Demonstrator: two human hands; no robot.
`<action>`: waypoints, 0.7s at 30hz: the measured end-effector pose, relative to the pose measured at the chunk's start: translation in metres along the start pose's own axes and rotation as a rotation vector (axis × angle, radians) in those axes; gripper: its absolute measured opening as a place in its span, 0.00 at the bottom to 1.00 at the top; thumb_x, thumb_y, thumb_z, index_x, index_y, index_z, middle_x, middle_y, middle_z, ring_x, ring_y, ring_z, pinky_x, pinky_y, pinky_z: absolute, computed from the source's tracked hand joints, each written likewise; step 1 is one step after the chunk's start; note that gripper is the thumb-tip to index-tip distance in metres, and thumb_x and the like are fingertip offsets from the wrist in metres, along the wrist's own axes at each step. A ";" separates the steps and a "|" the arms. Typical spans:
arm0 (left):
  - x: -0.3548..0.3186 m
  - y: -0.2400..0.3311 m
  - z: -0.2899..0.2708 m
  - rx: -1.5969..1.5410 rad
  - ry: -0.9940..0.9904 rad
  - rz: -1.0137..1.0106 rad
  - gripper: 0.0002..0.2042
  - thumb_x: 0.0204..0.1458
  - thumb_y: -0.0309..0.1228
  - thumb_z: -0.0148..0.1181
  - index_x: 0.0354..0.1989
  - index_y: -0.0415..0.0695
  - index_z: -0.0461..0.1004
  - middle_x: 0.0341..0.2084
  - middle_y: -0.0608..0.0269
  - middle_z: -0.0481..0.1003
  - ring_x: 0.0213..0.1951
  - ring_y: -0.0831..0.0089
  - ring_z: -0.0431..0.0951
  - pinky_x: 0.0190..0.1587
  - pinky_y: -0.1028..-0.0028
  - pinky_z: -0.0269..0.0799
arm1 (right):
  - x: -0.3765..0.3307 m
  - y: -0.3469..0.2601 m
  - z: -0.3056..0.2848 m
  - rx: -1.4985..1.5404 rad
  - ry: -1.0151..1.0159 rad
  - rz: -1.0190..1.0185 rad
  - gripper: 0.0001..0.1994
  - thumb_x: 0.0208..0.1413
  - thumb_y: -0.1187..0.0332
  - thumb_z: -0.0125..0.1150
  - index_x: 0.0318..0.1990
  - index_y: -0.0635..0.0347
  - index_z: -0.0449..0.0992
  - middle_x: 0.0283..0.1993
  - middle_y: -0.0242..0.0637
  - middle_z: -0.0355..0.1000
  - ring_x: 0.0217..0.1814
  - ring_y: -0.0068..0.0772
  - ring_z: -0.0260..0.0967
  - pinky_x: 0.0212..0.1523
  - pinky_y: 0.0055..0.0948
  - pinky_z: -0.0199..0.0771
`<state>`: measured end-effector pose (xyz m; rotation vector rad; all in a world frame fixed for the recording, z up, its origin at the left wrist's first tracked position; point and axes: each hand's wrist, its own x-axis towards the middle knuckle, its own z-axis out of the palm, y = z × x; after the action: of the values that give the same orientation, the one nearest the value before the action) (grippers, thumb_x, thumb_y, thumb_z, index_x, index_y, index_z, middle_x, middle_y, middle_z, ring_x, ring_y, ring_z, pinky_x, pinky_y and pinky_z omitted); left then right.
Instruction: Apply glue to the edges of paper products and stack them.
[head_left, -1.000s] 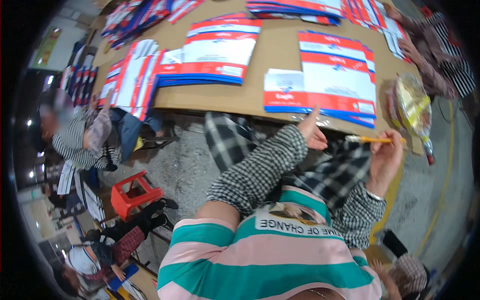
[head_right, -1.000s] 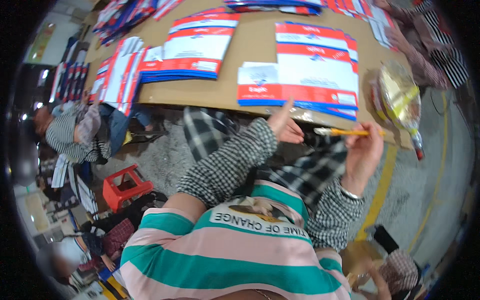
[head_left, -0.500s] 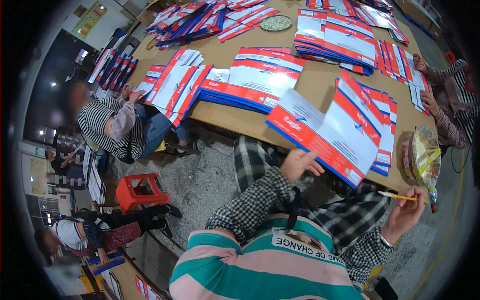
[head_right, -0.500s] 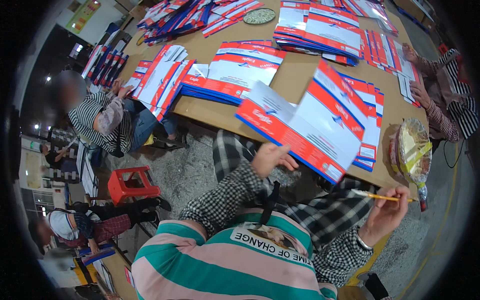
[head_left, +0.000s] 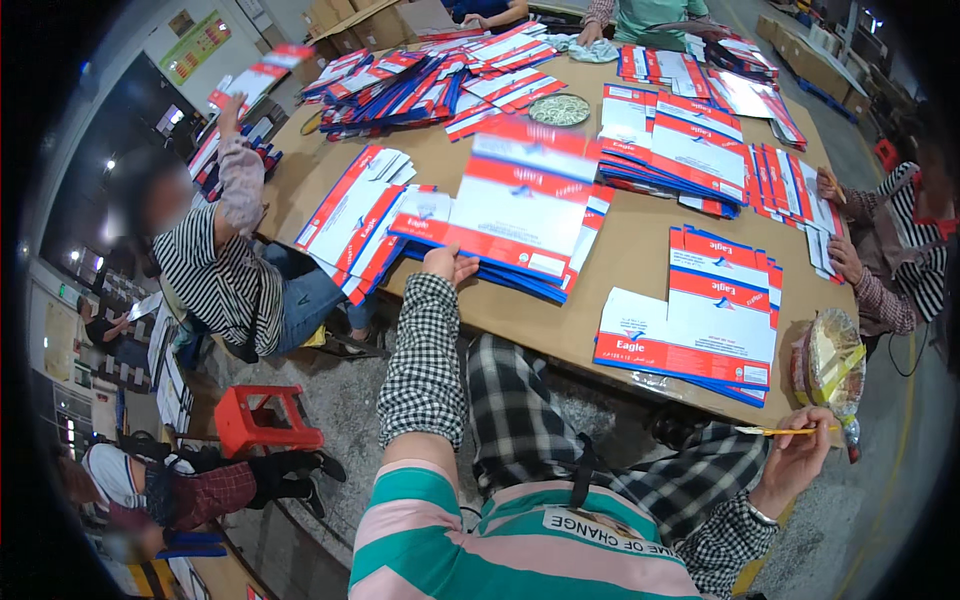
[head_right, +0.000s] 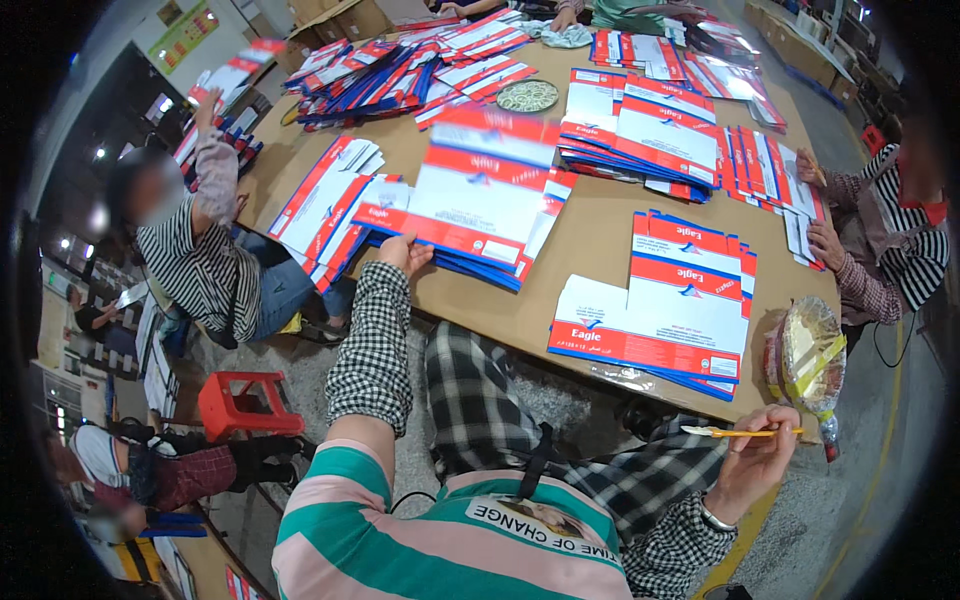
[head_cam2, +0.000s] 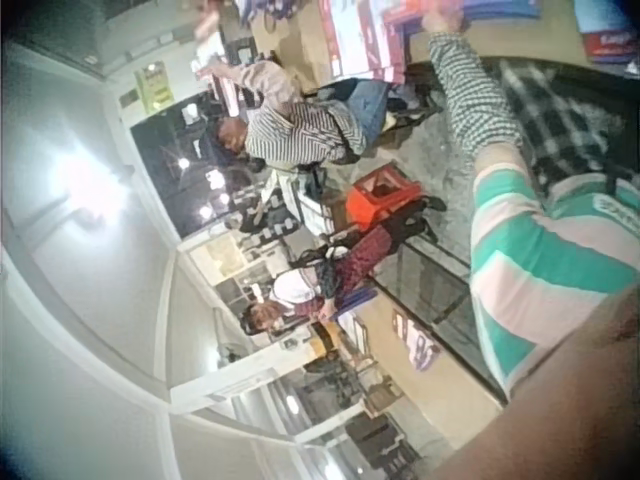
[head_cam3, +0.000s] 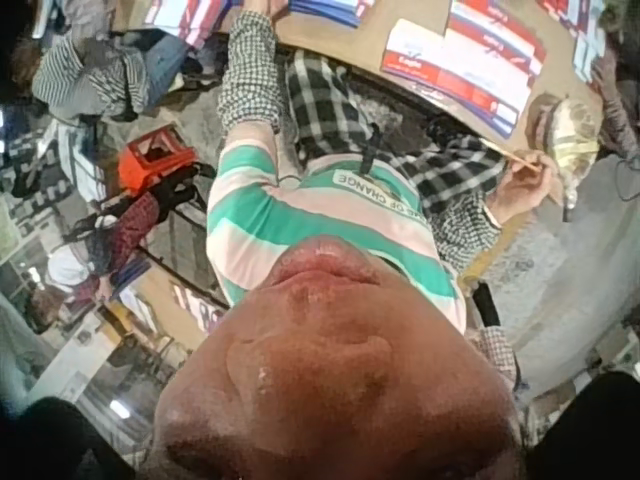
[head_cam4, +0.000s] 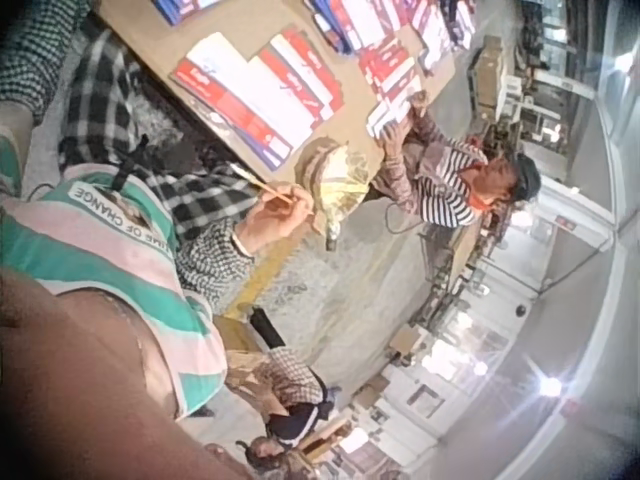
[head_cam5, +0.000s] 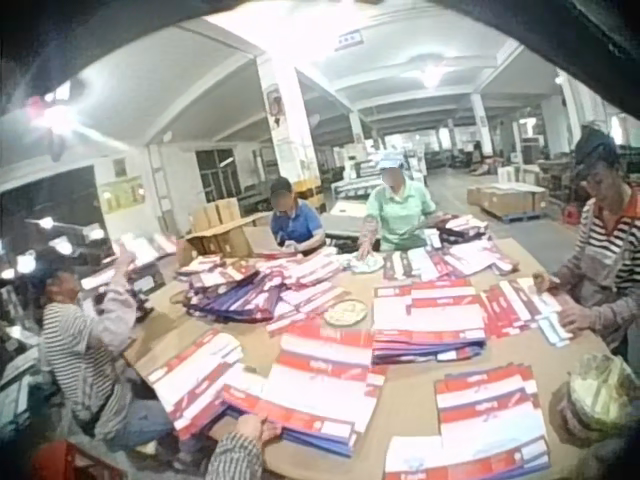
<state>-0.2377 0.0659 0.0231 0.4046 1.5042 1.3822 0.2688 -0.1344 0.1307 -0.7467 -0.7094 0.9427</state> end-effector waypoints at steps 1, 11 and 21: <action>0.005 -0.005 -0.002 0.010 0.022 -0.132 0.14 0.57 0.32 0.45 0.43 0.32 0.63 0.31 0.48 0.72 0.26 0.62 0.77 0.22 0.71 0.77 | 0.000 0.001 0.003 -0.013 0.001 -0.002 0.11 0.60 0.63 0.40 0.34 0.61 0.63 0.25 0.37 0.62 0.17 0.21 0.55 0.18 0.18 0.57; 0.006 0.010 -0.006 0.158 0.176 -0.169 0.16 0.54 0.30 0.48 0.43 0.27 0.64 0.27 0.43 0.74 0.26 0.62 0.78 0.23 0.72 0.78 | 0.006 0.006 0.025 -0.028 -0.045 0.050 0.11 0.60 0.63 0.40 0.34 0.61 0.64 0.25 0.37 0.63 0.17 0.21 0.54 0.20 0.19 0.56; 0.003 0.013 0.010 0.068 0.168 -0.086 0.18 0.54 0.30 0.49 0.45 0.26 0.62 0.25 0.41 0.74 0.25 0.58 0.78 0.25 0.69 0.78 | 0.004 0.005 0.018 -0.029 -0.053 0.061 0.11 0.60 0.63 0.42 0.35 0.61 0.64 0.26 0.37 0.63 0.17 0.22 0.55 0.20 0.19 0.57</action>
<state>-0.2351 0.0771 0.0349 0.2680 1.6900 1.3264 0.2536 -0.1246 0.1371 -0.7746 -0.7518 1.0129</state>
